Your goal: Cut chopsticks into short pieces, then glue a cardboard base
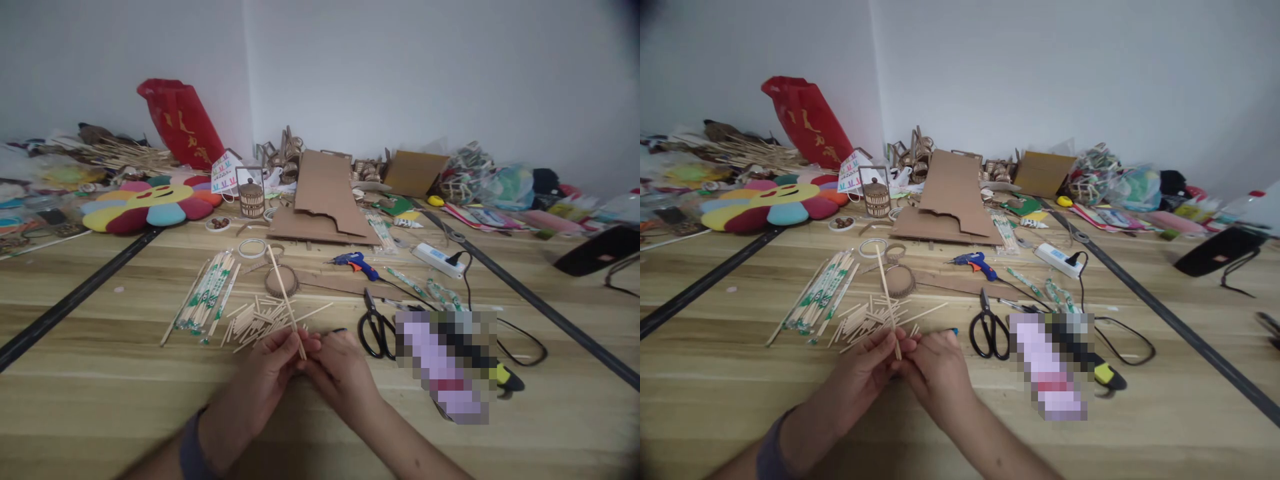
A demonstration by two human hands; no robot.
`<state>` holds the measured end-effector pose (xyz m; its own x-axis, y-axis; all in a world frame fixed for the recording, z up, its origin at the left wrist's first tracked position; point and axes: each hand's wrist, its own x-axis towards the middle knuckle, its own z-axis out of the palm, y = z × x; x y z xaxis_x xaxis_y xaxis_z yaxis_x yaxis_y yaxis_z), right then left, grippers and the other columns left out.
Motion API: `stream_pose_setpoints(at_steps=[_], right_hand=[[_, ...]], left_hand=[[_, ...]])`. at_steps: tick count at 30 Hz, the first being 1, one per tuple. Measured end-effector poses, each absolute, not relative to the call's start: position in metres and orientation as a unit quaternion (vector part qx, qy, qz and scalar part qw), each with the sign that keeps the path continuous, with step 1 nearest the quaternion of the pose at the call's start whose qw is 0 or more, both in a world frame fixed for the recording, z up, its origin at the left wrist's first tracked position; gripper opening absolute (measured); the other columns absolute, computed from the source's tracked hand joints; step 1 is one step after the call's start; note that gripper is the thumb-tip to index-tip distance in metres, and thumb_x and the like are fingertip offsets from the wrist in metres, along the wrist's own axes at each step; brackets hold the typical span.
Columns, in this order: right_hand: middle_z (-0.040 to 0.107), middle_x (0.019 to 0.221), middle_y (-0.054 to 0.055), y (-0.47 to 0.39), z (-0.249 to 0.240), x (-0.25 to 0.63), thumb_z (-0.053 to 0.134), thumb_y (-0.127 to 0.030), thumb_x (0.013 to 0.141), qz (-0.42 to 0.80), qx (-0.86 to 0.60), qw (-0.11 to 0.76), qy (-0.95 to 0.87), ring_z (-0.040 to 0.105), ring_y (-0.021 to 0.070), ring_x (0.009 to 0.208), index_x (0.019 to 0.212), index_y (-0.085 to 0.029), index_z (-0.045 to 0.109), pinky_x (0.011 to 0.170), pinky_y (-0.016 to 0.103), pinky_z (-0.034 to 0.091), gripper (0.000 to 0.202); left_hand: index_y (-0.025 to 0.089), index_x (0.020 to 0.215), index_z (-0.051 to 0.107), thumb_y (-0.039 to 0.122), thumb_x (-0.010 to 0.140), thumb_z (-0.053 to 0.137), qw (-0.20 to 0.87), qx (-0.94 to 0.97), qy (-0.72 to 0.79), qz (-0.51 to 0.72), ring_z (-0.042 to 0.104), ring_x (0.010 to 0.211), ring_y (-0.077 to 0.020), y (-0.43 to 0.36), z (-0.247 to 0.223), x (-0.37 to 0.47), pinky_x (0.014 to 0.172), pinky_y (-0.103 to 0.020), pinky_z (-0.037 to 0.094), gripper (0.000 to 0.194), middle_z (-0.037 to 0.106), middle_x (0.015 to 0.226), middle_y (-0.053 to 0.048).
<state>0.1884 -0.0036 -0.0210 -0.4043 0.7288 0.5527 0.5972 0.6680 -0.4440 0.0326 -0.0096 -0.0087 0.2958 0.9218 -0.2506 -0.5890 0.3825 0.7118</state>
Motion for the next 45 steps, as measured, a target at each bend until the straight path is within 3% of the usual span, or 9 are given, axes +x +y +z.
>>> stream_pose_setpoints(at_steps=[11, 14, 18, 20, 23, 30, 37, 40, 45], right_hand=[[0.056, 0.055, -0.002, 0.003, -0.013, 0.193, 0.057, -0.055, 0.089, 0.202, -0.436, 0.330, -0.812, 0.049, 0.0125, 0.056, 0.059, -0.017, 0.060, 0.064, 0.028, 0.033, 0.048], [0.064, 0.073, 0.001, 0.009, 0.000, 0.207, 0.073, -0.050, 0.078, 0.233, -0.435, 0.252, -0.832, 0.057, 0.0177, 0.073, 0.077, -0.019, 0.068, 0.071, 0.029, 0.038, 0.031], [0.054, 0.131, 0.013, 0.013, 0.002, 0.227, 0.086, -0.054, 0.055, 0.214, -0.432, 0.098, -0.871, 0.045, 0.0346, 0.121, 0.133, -0.025, 0.053, 0.099, 0.046, 0.033, 0.089], [0.048, 0.136, 0.014, 0.012, -0.003, 0.231, 0.086, -0.052, 0.053, 0.209, -0.435, 0.034, -0.875, 0.038, 0.0377, 0.127, 0.138, -0.026, 0.048, 0.104, 0.051, 0.028, 0.097], [0.049, 0.131, 0.012, 0.011, -0.007, 0.231, 0.086, -0.040, 0.059, 0.223, -0.446, -0.002, -0.867, 0.039, 0.0345, 0.124, 0.135, -0.027, 0.051, 0.102, 0.046, 0.034, 0.084], [0.054, 0.114, 0.008, 0.011, 0.005, 0.232, 0.064, -0.009, 0.070, 0.220, -0.406, 0.013, -0.887, 0.047, 0.0262, 0.111, 0.114, -0.023, 0.062, 0.094, 0.035, 0.041, 0.046], [0.059, 0.107, 0.009, 0.013, 0.007, 0.225, 0.055, -0.016, 0.073, 0.197, -0.383, 0.034, -0.902, 0.055, 0.0260, 0.099, 0.117, -0.019, 0.060, 0.087, 0.037, 0.044, 0.043], [0.060, 0.107, 0.009, 0.009, 0.015, 0.228, 0.053, -0.014, 0.074, 0.268, -0.362, 0.106, -0.887, 0.057, 0.0243, 0.099, 0.121, -0.020, 0.056, 0.086, 0.036, 0.045, 0.048], [0.064, 0.097, 0.007, 0.007, 0.024, 0.233, 0.049, -0.024, 0.084, 0.421, -0.406, 0.257, -0.769, 0.058, 0.0205, 0.089, 0.112, -0.019, 0.061, 0.080, 0.033, 0.046, 0.031]], left_hand=[[0.020, 0.076, 0.072, 0.041, 0.068, 0.083, 0.755, 0.283, 0.323, 0.495, 0.066, 0.079, -0.0158, -0.009, -0.011, 0.036, 0.069, -0.023, 0.048, 0.025, 0.072, 0.070, 0.000], [0.020, 0.074, 0.072, 0.042, 0.066, 0.083, 0.738, 0.290, 0.337, 0.508, 0.066, 0.079, -0.0159, -0.006, -0.007, 0.032, 0.072, -0.024, 0.050, 0.025, 0.073, 0.073, 0.000], [0.022, 0.071, 0.073, 0.041, 0.058, 0.088, 0.694, 0.284, 0.365, 0.552, 0.067, 0.088, -0.0164, 0.001, 0.000, 0.022, 0.089, -0.025, 0.048, 0.027, 0.074, 0.073, 0.003], [0.023, 0.070, 0.073, 0.042, 0.057, 0.088, 0.681, 0.286, 0.373, 0.561, 0.067, 0.092, -0.0173, 0.004, 0.000, 0.018, 0.091, -0.026, 0.047, 0.028, 0.074, 0.072, 0.003], [0.023, 0.070, 0.072, 0.044, 0.060, 0.086, 0.669, 0.295, 0.376, 0.569, 0.068, 0.094, -0.0182, 0.008, -0.001, 0.013, 0.092, -0.028, 0.048, 0.028, 0.074, 0.072, 0.002], [0.019, 0.075, 0.071, 0.043, 0.062, 0.086, 0.642, 0.303, 0.390, 0.586, 0.068, 0.089, -0.0181, 0.014, -0.001, 0.005, 0.090, -0.029, 0.049, 0.031, 0.074, 0.074, 0.000], [0.016, 0.082, 0.068, 0.049, 0.070, 0.076, 0.606, 0.372, 0.466, 0.527, 0.067, 0.082, -0.0188, 0.019, 0.001, -0.007, 0.079, -0.029, 0.049, 0.036, 0.074, 0.078, -0.004], [0.016, 0.081, 0.067, 0.048, 0.071, 0.073, 0.586, 0.399, 0.515, 0.482, 0.068, 0.076, -0.0185, 0.021, 0.009, -0.011, 0.067, -0.026, 0.046, 0.034, 0.074, 0.076, -0.004], [0.016, 0.075, 0.065, 0.047, 0.073, 0.068, 0.567, 0.458, 0.527, 0.437, 0.066, 0.067, -0.0181, 0.024, 0.012, -0.014, 0.050, -0.022, 0.037, 0.031, 0.072, 0.073, -0.004]])
